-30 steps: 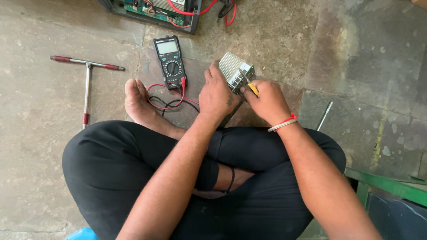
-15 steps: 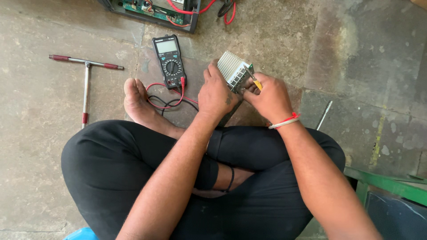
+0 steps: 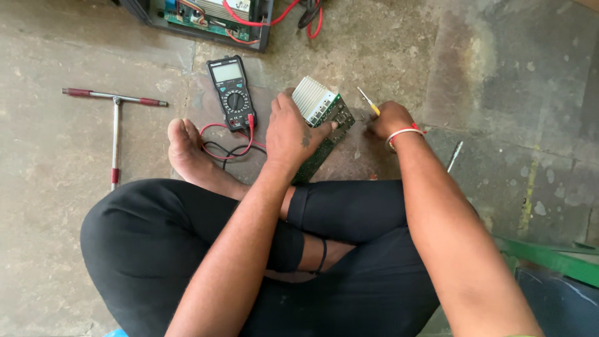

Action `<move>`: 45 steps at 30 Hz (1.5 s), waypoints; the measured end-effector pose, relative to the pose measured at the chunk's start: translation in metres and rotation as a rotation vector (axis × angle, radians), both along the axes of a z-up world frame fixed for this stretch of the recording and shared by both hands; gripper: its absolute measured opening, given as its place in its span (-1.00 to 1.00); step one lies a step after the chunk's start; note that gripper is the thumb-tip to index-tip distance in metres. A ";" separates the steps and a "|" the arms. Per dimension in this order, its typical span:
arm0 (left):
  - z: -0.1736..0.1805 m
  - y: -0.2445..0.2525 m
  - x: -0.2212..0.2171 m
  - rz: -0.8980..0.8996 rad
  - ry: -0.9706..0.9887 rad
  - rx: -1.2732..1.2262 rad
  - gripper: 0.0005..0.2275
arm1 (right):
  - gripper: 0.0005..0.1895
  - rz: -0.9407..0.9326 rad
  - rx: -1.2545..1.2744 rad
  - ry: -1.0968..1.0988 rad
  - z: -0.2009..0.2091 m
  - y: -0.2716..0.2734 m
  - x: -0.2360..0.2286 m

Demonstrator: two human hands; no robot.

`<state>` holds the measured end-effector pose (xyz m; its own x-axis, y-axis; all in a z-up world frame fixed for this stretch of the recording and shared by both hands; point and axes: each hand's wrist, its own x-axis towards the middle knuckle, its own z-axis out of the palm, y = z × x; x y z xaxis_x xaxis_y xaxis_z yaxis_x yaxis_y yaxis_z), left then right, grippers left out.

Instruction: The person sits on the floor and uses a screwdriver to remove screws from a metal heatsink attached to a circuit board. They then detach the heatsink from the board and place it aside.

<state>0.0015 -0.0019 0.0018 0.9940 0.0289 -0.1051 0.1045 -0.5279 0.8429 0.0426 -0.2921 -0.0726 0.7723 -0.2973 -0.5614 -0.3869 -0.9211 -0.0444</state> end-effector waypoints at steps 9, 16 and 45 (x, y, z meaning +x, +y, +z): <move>0.010 0.000 -0.002 0.005 0.039 0.005 -0.13 | -0.74 -0.287 0.431 -0.201 0.059 0.020 0.006; 0.003 0.000 0.000 0.040 -0.075 0.043 -0.11 | -0.71 -0.711 1.371 -0.470 0.185 0.026 -0.008; 0.004 0.006 0.004 0.116 0.017 0.091 -0.10 | -0.48 -0.184 0.680 -0.232 0.188 0.086 -0.126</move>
